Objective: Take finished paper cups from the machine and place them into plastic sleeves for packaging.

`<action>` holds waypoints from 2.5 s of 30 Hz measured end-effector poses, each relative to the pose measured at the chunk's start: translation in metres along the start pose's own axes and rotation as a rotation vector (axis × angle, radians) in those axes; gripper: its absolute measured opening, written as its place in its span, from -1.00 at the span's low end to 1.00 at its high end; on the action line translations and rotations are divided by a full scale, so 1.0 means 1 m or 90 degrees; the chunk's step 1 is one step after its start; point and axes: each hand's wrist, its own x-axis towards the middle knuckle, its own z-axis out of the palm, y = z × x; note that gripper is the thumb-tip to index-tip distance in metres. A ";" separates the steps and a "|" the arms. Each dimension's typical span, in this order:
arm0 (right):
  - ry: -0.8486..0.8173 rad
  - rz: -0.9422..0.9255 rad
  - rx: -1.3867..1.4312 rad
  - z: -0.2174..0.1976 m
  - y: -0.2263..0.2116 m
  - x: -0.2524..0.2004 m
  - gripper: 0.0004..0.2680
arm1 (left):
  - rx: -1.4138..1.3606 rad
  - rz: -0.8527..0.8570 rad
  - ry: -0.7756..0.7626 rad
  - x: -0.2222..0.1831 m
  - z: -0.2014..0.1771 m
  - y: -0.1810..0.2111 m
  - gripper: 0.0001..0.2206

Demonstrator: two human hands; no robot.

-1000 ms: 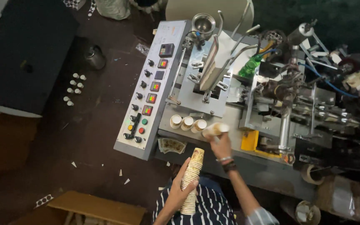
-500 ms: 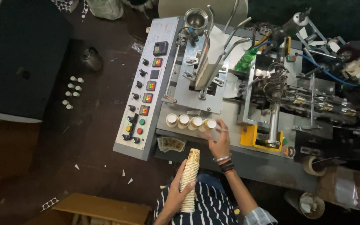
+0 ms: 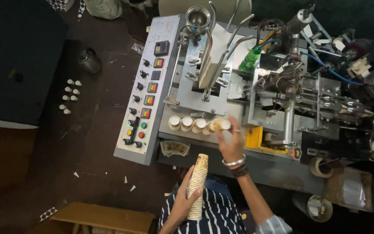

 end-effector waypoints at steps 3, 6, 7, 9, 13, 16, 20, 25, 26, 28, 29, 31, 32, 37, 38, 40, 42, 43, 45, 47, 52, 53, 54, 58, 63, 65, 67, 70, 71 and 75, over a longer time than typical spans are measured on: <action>0.030 0.082 0.129 -0.014 -0.001 -0.012 -0.55 | -0.022 0.009 -0.001 -0.003 -0.002 -0.001 -0.22; -0.055 0.201 0.288 -0.020 0.020 -0.045 -0.59 | -0.027 0.007 -0.012 -0.003 -0.002 0.002 -0.21; -0.141 0.253 0.365 -0.021 0.030 -0.060 -0.62 | -0.027 0.004 -0.020 -0.003 -0.002 0.002 -0.19; -0.239 0.307 0.452 -0.025 0.004 -0.070 -0.63 | -0.008 0.019 -0.049 -0.002 -0.001 -0.003 -0.21; -0.350 0.456 0.597 -0.029 -0.011 -0.089 -0.59 | 0.004 0.000 -0.126 -0.006 -0.001 -0.001 -0.18; -0.226 0.473 0.547 -0.028 0.021 -0.107 -0.56 | 0.261 0.383 -0.194 -0.011 -0.026 -0.036 -0.37; -0.135 0.542 0.538 -0.029 0.004 -0.122 -0.54 | -0.076 -0.148 -0.068 0.009 -0.032 -0.039 -0.41; -0.223 0.439 0.518 -0.003 0.029 -0.158 -0.60 | -0.261 -0.208 0.004 0.037 -0.012 -0.027 -0.64; -0.223 0.438 0.518 -0.005 0.031 -0.153 -0.60 | -0.260 -0.207 0.003 0.038 -0.008 -0.024 -0.64; -0.164 0.410 0.464 -0.006 0.034 -0.143 -0.63 | -0.287 -0.198 0.029 0.039 -0.004 -0.019 -0.69; -0.165 0.408 0.466 -0.006 0.034 -0.127 -0.63 | -0.286 -0.196 0.030 0.044 -0.009 -0.023 -0.69; -0.073 0.376 0.316 -0.008 0.033 -0.100 -0.60 | -0.296 -0.148 0.041 0.048 -0.017 -0.037 -0.68; -0.072 0.375 0.317 -0.002 0.050 -0.091 -0.60 | -0.296 -0.146 0.040 0.046 -0.019 -0.031 -0.68; -0.043 0.221 -0.093 0.049 0.150 -0.073 -0.55 | -0.272 -0.143 0.119 0.031 -0.030 -0.008 -0.65; -0.042 0.222 -0.091 0.051 0.146 -0.071 -0.55 | -0.269 -0.143 0.119 0.030 -0.035 -0.016 -0.65; -0.088 0.224 -0.162 0.054 0.138 -0.063 -0.57 | -0.261 -0.112 0.150 0.032 -0.045 -0.029 -0.66; -0.074 0.189 -0.157 0.058 0.143 -0.066 -0.57 | -0.234 -0.126 0.173 0.032 -0.049 -0.032 -0.65; -0.062 0.155 -0.154 0.060 0.146 -0.068 -0.57 | -0.210 -0.143 0.197 0.031 -0.051 -0.035 -0.65; -0.034 0.133 -0.103 0.054 0.131 -0.073 -0.53 | -0.227 -0.145 0.195 0.031 -0.049 -0.035 -0.65; -0.005 0.108 -0.053 0.045 0.111 -0.081 -0.50 | -0.247 -0.144 0.190 0.033 -0.043 -0.032 -0.65; -0.101 0.445 0.688 0.025 0.091 -0.138 -0.59 | -0.314 -0.082 -0.037 0.048 -0.038 -0.058 -0.66; -0.105 0.445 0.687 0.010 0.058 -0.131 -0.59 | -0.317 -0.080 -0.034 0.047 -0.027 -0.049 -0.66; -0.198 0.418 0.604 -0.006 0.025 -0.125 -0.61 | -0.323 -0.116 -0.049 0.047 -0.017 -0.040 -0.67; -0.181 0.364 0.483 -0.034 -0.001 -0.101 -0.64 | -0.351 -0.177 -0.048 0.060 0.005 -0.035 -0.67; 0.022 0.187 0.249 -0.038 0.003 -0.027 -0.67 | -0.329 -0.159 -0.021 0.062 0.011 -0.019 -0.65; 0.045 0.135 0.154 -0.024 0.017 -0.019 -0.67 | -0.326 -0.173 -0.003 0.057 0.010 -0.024 -0.59; 0.028 0.041 0.028 -0.003 0.043 -0.020 -0.61 | -0.393 -0.194 -0.001 0.055 0.008 -0.027 -0.61; -0.067 0.107 -0.038 0.024 0.087 -0.035 -0.47 | -0.404 -0.155 -0.010 0.051 0.002 -0.041 -0.58; -0.063 0.103 -0.038 0.024 0.099 -0.046 -0.47 | -0.402 -0.151 -0.014 0.049 0.002 -0.040 -0.58; -0.086 0.177 0.053 0.020 0.119 -0.093 -0.45 | -0.424 -0.154 0.037 0.042 0.004 -0.044 -0.59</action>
